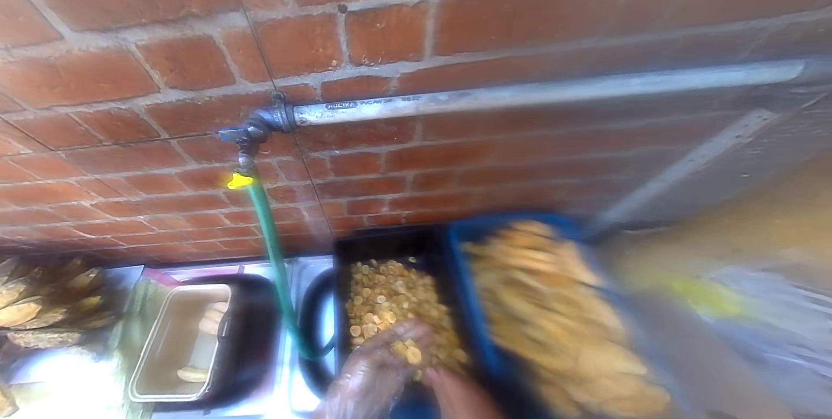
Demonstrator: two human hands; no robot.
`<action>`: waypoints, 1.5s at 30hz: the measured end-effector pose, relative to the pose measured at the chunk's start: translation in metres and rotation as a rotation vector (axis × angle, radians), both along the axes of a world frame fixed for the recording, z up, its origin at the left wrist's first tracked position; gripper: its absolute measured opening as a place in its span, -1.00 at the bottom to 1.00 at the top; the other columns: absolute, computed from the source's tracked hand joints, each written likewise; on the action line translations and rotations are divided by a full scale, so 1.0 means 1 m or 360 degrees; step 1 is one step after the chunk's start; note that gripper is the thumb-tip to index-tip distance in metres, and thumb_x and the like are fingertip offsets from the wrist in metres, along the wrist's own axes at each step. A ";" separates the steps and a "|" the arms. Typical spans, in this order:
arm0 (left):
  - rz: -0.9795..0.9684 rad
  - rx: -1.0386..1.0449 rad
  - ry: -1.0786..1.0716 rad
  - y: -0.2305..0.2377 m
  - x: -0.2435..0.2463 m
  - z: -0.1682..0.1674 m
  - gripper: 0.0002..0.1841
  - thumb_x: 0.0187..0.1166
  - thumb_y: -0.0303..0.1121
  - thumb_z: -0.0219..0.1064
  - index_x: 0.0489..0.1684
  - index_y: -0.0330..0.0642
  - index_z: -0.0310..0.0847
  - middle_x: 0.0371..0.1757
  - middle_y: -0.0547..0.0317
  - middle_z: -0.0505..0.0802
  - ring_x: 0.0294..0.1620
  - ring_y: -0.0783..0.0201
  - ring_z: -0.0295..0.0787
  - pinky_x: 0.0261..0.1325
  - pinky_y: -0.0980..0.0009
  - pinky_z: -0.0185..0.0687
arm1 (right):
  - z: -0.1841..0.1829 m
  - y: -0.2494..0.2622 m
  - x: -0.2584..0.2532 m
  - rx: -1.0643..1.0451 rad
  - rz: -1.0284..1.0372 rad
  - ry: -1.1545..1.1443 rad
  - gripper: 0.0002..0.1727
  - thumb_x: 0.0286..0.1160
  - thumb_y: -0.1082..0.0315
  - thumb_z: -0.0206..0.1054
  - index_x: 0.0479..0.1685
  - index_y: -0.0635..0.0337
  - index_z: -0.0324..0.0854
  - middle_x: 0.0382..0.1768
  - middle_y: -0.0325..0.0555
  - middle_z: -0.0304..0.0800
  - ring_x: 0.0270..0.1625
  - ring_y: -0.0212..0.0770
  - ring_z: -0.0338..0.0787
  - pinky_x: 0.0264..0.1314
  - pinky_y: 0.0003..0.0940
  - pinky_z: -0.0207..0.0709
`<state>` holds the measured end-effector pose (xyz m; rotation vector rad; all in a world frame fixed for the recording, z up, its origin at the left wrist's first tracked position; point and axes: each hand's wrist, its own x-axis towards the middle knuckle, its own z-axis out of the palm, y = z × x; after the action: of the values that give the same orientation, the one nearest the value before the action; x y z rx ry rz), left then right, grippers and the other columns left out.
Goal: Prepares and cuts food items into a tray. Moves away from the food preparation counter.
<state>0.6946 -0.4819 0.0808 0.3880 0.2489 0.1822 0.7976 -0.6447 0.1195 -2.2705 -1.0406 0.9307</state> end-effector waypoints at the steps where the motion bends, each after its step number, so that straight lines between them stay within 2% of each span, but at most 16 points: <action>1: 0.0002 0.0005 0.0013 0.001 -0.001 -0.001 -0.43 0.47 -0.67 -0.03 0.57 -0.47 0.37 0.60 -0.31 0.55 0.62 -0.15 0.47 0.65 0.00 0.38 | 0.001 0.002 0.001 -0.0022 0.0003 0.0016 -0.44 0.89 0.06 -0.13 0.07 0.30 0.71 -0.14 0.18 0.84 0.04 0.13 0.86 0.20 0.11 0.67; 4: 0.0065 -0.0093 0.0079 0.005 0.000 -0.003 -0.41 0.45 -0.70 -0.07 0.58 -0.49 0.34 0.61 -0.33 0.53 0.63 -0.17 0.47 0.67 0.01 0.38 | 0.012 0.004 -0.002 0.0058 -0.0014 0.0063 -0.46 0.89 0.09 -0.13 0.08 0.31 0.71 -0.15 0.18 0.84 0.02 0.12 0.86 0.18 0.09 0.66; 8: 0.0083 -0.0209 -0.0032 0.013 0.006 0.002 -0.40 0.45 -0.72 -0.04 0.60 -0.50 0.33 0.64 -0.34 0.50 0.68 -0.19 0.40 0.73 -0.01 0.30 | 0.016 0.014 -0.006 0.0074 0.0013 0.0066 -0.47 0.89 0.12 -0.12 0.09 0.32 0.71 -0.13 0.18 0.84 0.04 0.11 0.86 0.21 0.09 0.66; 12: 0.0036 -0.0084 -0.0098 0.018 0.012 0.004 -0.39 0.46 -0.64 -0.08 0.62 -0.48 0.31 0.66 -0.27 0.50 0.70 -0.09 0.39 0.70 0.05 0.32 | 0.010 0.021 -0.001 -0.0029 -0.0015 0.0144 -0.44 0.90 0.10 -0.16 0.12 0.33 0.71 -0.10 0.21 0.84 0.09 0.14 0.85 0.26 0.13 0.63; 19: 0.0071 -0.0250 -0.0133 0.030 0.020 0.001 -0.41 0.49 -0.69 -0.09 0.62 -0.50 0.28 0.66 -0.33 0.48 0.71 -0.15 0.37 0.75 0.05 0.27 | 0.032 0.024 -0.002 0.0189 -0.0057 0.0168 -0.48 0.91 0.17 -0.16 0.09 0.31 0.72 -0.18 0.14 0.84 -0.03 0.05 0.85 0.15 0.03 0.66; 24: -0.0018 -0.0256 -0.0177 0.033 0.028 0.004 -0.36 0.40 -0.70 -0.03 0.64 -0.50 0.25 0.69 -0.34 0.43 0.74 -0.18 0.32 0.77 0.00 0.21 | 0.023 0.032 0.005 -0.0031 -0.0025 0.0209 -0.45 0.92 0.12 -0.17 0.12 0.33 0.70 -0.14 0.20 0.83 0.03 0.12 0.85 0.20 0.09 0.64; 28: 0.0046 -0.0361 -0.0091 0.033 0.030 -0.003 -0.39 0.48 -0.69 -0.12 0.64 -0.50 0.25 0.68 -0.34 0.45 0.73 -0.19 0.32 0.77 -0.02 0.22 | 0.021 0.029 0.011 -0.0023 -0.0037 0.0242 -0.44 0.92 0.10 -0.17 0.14 0.33 0.70 -0.12 0.20 0.83 0.04 0.11 0.84 0.23 0.10 0.62; 29: 0.0100 -0.0305 -0.0027 0.035 0.031 0.000 -0.41 0.52 -0.67 -0.15 0.64 -0.50 0.24 0.68 -0.33 0.46 0.73 -0.18 0.34 0.76 -0.03 0.24 | 0.019 0.024 0.011 0.0076 -0.0078 0.0205 -0.45 0.91 0.12 -0.15 0.15 0.33 0.71 -0.12 0.19 0.84 0.04 0.10 0.85 0.23 0.10 0.63; 31: 0.0177 0.0055 0.0132 0.040 0.033 0.005 -0.40 0.55 -0.63 -0.18 0.68 -0.49 0.19 0.71 -0.27 0.43 0.75 -0.11 0.32 0.74 0.01 0.26 | 0.017 0.017 0.013 0.0158 -0.0152 0.0125 -0.47 0.90 0.12 -0.13 0.17 0.29 0.73 -0.10 0.15 0.87 0.05 0.07 0.87 0.24 0.08 0.66; 34: 0.0181 0.0914 0.0385 0.054 0.032 0.010 -0.46 0.70 -0.49 -0.23 0.62 -0.44 0.36 0.70 -0.10 0.51 0.76 0.04 0.32 0.79 0.10 0.23 | 0.018 0.010 0.027 -0.0089 -0.0155 0.0172 -0.43 0.91 0.05 -0.16 0.15 0.28 0.70 -0.13 0.19 0.83 0.04 0.13 0.84 0.20 0.14 0.63; 36: 0.0142 0.1544 0.0640 0.063 0.035 0.021 -0.50 0.80 -0.35 -0.18 0.53 -0.16 0.59 0.59 0.19 0.66 0.68 0.24 0.45 0.75 0.19 0.31 | 0.019 0.006 0.031 -0.0032 -0.0223 0.0111 -0.45 0.89 0.05 -0.14 0.18 0.23 0.73 -0.14 0.15 0.85 0.01 0.11 0.86 0.17 0.14 0.66; 37: 0.0134 0.1717 0.0743 0.065 0.038 0.027 -0.53 0.80 -0.32 -0.13 0.48 -0.02 0.66 0.55 0.31 0.70 0.65 0.31 0.48 0.72 0.21 0.36 | 0.020 0.004 0.035 -0.0075 -0.0221 0.0106 -0.44 0.89 0.03 -0.14 0.19 0.20 0.73 -0.13 0.13 0.85 0.02 0.11 0.86 0.17 0.15 0.66; 39: 0.0153 0.1854 0.0782 0.067 0.045 0.035 -0.54 0.76 -0.34 -0.06 0.42 0.09 0.72 0.49 0.40 0.75 0.61 0.36 0.53 0.67 0.22 0.43 | 0.018 -0.002 0.041 -0.0182 -0.0193 0.0131 -0.43 0.89 0.00 -0.16 0.19 0.18 0.71 -0.10 0.14 0.84 0.06 0.15 0.84 0.18 0.20 0.63; 42: 0.0196 0.1857 0.0540 0.062 0.062 0.046 -0.58 0.75 -0.44 0.01 0.41 -0.03 0.72 0.45 0.23 0.79 0.59 0.21 0.58 0.66 0.16 0.48 | 0.014 -0.014 0.049 -0.0150 -0.0221 0.0101 -0.42 0.88 -0.03 -0.15 0.19 0.16 0.73 -0.12 0.15 0.86 0.04 0.17 0.85 0.13 0.24 0.64; 44: 0.0114 0.1978 0.0510 0.053 0.070 0.052 -0.61 0.72 -0.44 0.10 0.37 0.03 0.75 0.40 0.29 0.81 0.54 0.24 0.62 0.61 0.19 0.55 | 0.011 -0.024 0.054 -0.0161 -0.0234 0.0148 -0.42 0.88 -0.05 -0.15 0.21 0.13 0.73 -0.13 0.13 0.85 0.02 0.15 0.85 0.12 0.24 0.63; 45: 0.0079 0.2007 0.0492 0.049 0.076 0.052 -0.64 0.71 -0.44 0.14 0.34 0.00 0.76 0.36 0.26 0.83 0.49 0.23 0.66 0.58 0.20 0.58 | 0.009 -0.031 0.055 -0.0062 -0.0298 0.0152 -0.43 0.87 -0.04 -0.13 0.17 0.12 0.74 -0.21 0.10 0.85 -0.06 0.12 0.85 0.05 0.22 0.65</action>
<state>0.7703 -0.4333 0.1331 1.6703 0.4317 0.3167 0.8528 -0.6754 0.1284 -2.2843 -0.7605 0.9769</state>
